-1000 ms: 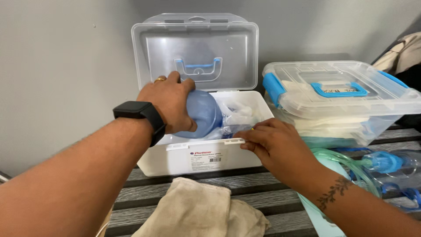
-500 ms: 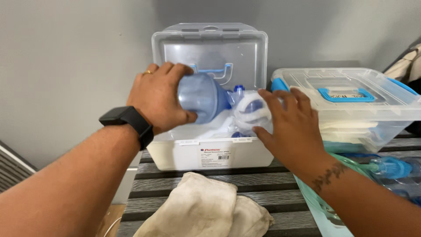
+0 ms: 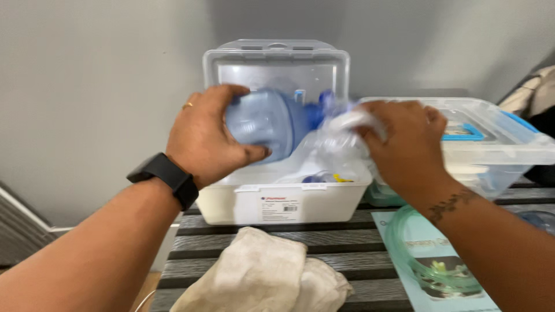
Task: The person empties a white plastic storage container, removing a manual, tubing, a mask, a water bottle, and a bulb syringe. They spray the inside of the container with a cleaning solution and wipe it thoroughly with a cloth, then wipe the exterior. Finally, they wipe the bulb syringe and place it back into a plastic bag.
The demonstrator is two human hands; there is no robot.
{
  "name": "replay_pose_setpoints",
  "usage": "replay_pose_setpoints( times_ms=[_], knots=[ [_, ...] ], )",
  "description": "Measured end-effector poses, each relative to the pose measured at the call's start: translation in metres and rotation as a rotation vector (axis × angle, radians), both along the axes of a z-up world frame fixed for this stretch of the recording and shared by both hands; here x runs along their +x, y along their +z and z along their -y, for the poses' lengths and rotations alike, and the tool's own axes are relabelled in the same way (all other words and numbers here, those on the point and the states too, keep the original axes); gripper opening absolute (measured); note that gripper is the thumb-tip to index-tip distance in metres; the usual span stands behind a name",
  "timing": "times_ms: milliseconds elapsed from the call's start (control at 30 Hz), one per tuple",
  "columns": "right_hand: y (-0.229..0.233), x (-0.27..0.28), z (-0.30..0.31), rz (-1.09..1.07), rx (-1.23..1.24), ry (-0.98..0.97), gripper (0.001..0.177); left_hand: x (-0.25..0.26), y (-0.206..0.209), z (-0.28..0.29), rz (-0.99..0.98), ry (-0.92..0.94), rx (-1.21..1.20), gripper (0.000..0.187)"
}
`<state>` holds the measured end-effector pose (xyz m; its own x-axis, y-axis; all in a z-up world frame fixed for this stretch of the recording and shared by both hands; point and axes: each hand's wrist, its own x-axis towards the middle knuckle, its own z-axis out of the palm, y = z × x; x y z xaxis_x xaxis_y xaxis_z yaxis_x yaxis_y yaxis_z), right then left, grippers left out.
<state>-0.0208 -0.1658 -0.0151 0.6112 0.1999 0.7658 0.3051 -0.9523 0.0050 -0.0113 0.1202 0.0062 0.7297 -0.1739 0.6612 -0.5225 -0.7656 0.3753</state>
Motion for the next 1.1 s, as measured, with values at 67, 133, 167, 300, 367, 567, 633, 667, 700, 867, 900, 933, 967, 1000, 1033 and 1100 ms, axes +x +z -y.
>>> replay_pose_setpoints(
  times_ms=[67, 133, 167, 300, 367, 567, 633, 667, 700, 867, 900, 933, 967, 1000, 1033, 1100],
  knots=[
    [0.011, -0.014, 0.012, -0.071, 0.321, 0.034, 0.026, 0.002, 0.006, 0.01, 0.105, -0.067, -0.028, 0.087],
    [0.016, -0.03, 0.03, -0.018, 0.465, 0.063, 0.026, 0.006, 0.011, 0.026, 0.169, -0.13, -0.052, 0.088],
    [0.014, -0.04, 0.04, 0.069, 0.445, 0.076, 0.025, 0.009, 0.013, 0.039, 0.181, -0.158, -0.062, 0.089],
    [-0.012, -0.07, 0.096, 0.162, 0.539, -0.085, 0.028, 0.005, 0.012, 0.103, 0.157, -0.264, -0.075, 0.087],
    [-0.03, -0.081, 0.126, 0.103, 0.774, -0.082, 0.03, -0.003, 0.008, 0.139, 0.212, -0.314, -0.046, 0.088],
    [-0.086, -0.109, 0.205, -0.331, 0.949, -0.224, 0.046, -0.032, -0.016, 0.212, 0.424, -0.436, 0.037, 0.088],
    [-0.098, -0.111, 0.222, -0.503, 0.87, -0.239, 0.05, -0.036, -0.023, 0.224, 0.493, -0.452, 0.103, 0.091],
    [-0.101, -0.108, 0.229, -0.602, 0.86, -0.26, 0.05, -0.037, -0.024, 0.227, 0.515, -0.449, 0.135, 0.093],
    [-0.103, -0.107, 0.234, -0.7, 0.849, -0.281, 0.051, -0.039, -0.025, 0.231, 0.536, -0.446, 0.167, 0.095],
    [-0.107, -0.105, 0.249, -0.755, 0.308, -0.418, 0.042, -0.052, -0.032, 0.247, 0.508, -0.392, 0.246, 0.093],
    [-0.107, -0.107, 0.251, -0.761, 0.305, -0.401, 0.043, -0.054, -0.033, 0.25, 0.508, -0.368, 0.254, 0.094],
    [-0.108, -0.111, 0.252, -0.724, 0.358, -0.371, 0.043, -0.056, -0.035, 0.251, 0.495, -0.362, 0.259, 0.095],
    [-0.111, -0.118, 0.251, -0.687, 0.412, -0.341, 0.043, -0.058, -0.037, 0.253, 0.482, -0.356, 0.264, 0.095],
    [-0.113, -0.124, 0.249, -0.648, 0.466, -0.313, 0.043, -0.06, -0.039, 0.254, 0.47, -0.352, 0.269, 0.096],
    [-0.115, -0.13, 0.248, -0.621, 0.442, -0.298, 0.042, -0.062, -0.042, 0.255, 0.458, -0.356, 0.271, 0.097],
    [-0.117, -0.142, 0.247, -0.563, 0.397, -0.276, 0.042, -0.066, -0.05, 0.259, 0.437, -0.374, 0.275, 0.1]
  ],
)
